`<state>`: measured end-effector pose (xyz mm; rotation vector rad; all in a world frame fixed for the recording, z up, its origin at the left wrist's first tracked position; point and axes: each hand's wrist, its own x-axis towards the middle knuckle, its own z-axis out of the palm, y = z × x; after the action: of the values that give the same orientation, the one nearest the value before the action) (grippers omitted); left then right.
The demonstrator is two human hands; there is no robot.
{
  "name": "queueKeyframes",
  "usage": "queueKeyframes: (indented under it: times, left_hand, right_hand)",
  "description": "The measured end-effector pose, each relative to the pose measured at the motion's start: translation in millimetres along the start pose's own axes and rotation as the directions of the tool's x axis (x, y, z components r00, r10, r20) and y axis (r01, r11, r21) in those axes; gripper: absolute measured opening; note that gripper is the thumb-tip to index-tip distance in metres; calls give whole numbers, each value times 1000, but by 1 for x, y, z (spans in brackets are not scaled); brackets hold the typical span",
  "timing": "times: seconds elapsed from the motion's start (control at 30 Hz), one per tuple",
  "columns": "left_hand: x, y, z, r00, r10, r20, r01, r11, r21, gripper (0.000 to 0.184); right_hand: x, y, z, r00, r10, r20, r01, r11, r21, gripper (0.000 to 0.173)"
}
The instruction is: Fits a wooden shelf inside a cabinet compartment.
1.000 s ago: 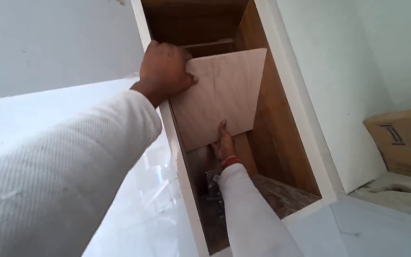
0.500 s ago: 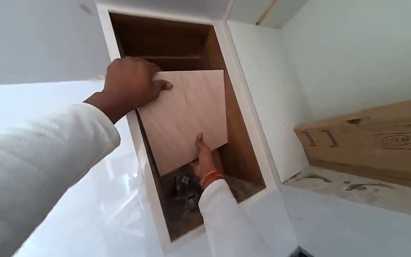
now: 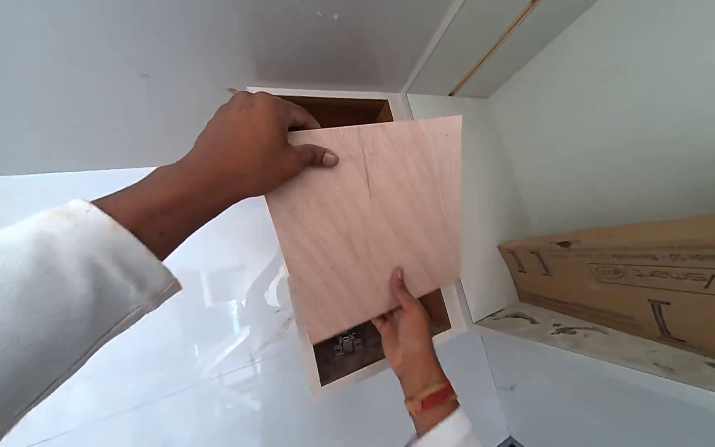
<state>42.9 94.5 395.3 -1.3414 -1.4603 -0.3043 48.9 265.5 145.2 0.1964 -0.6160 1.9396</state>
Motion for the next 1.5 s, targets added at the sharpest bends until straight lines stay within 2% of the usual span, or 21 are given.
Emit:
queueKeyframes:
  times: [0.03, 0.1, 0.2, 0.27, 0.33, 0.4, 0.53, 0.63, 0.7, 0.8, 0.93, 1.0, 1.07, 1.13, 1.2, 1.37, 1.43, 1.5]
  left_hand:
    - [0, -1, -2, 999, -33, 31, 33, 999, -28, 34]
    - [-3, -8, 8, 990, -55, 130, 70, 991, -112, 35]
    - [-20, -17, 53, 951, -41, 308, 90, 985, -145, 45]
    - [-36, -22, 94, 935, -6, 354, 46, 994, -103, 52]
    - [-46, -23, 117, 907, 5, 420, -10, 1000, 9, 56]
    - [-52, -24, 122, 861, -26, 508, -34, 994, 108, 59]
    - [-58, -36, 120, 823, -38, 566, -70, 983, 167, 59]
    - [-71, -47, 126, 864, 39, 502, -117, 985, 125, 51]
    - [-72, -45, 132, 884, 45, 466, -98, 991, 91, 49]
    - [-63, -33, 142, 861, 16, 508, -69, 994, 84, 53]
    - [-52, -19, 159, 817, 31, 575, -163, 970, 179, 56]
    - [-55, -20, 162, 820, 12, 572, -145, 971, 188, 53]
    - [-62, -27, 160, 883, 41, 468, -114, 985, 130, 48]
    - [-65, -45, 159, 955, 153, 255, -173, 983, 56, 39]
    - [-62, -66, 157, 967, 230, 110, -235, 971, 36, 35]
    - [-63, -91, 164, 965, 238, 115, -233, 971, -52, 41]
    - [-61, -89, 164, 966, 233, 112, -222, 970, -100, 48]
    - [-60, -90, 161, 959, 260, 114, -249, 963, -99, 56]
  right_hand:
    - [-15, -3, -10, 997, -74, 27, 72, 995, 66, 30]
    - [-44, -14, -24, 968, -230, 103, 208, 959, 190, 24]
    - [-82, -30, -27, 932, -356, -68, 362, 925, 118, 24]
    - [-94, -33, -27, 920, -347, -184, 360, 932, 42, 24]
    - [-96, -33, -27, 911, -332, -246, 340, 940, -12, 23]
    - [-95, -31, -25, 910, -305, -279, 307, 951, -39, 22]
    - [-95, -33, -18, 921, -245, -303, 241, 969, -49, 21]
    - [-90, -36, -15, 914, -251, -319, 247, 968, -56, 21]
    - [-84, -42, -18, 903, -266, -338, 259, 964, -67, 21]
    - [-80, -51, -24, 888, -271, -371, 260, 962, -81, 20]
    - [-77, -45, -31, 872, -295, -392, 282, 955, -91, 20]
    - [-74, -39, -25, 864, -303, -401, 280, 953, -115, 19]
    - [-66, -34, -15, 867, -294, -404, 251, 955, -157, 17]
    - [-48, -25, -5, 874, -274, -402, 204, 956, -210, 18]
    - [-26, -16, 6, 885, -246, -395, 156, 956, -247, 22]
    - [21, 7, 33, 932, -69, -357, -26, 967, -254, 39]
    - [30, 12, 39, 948, -51, -313, -59, 942, -331, 47]
    - [40, 6, 56, 952, -65, -299, -51, 930, -365, 44]
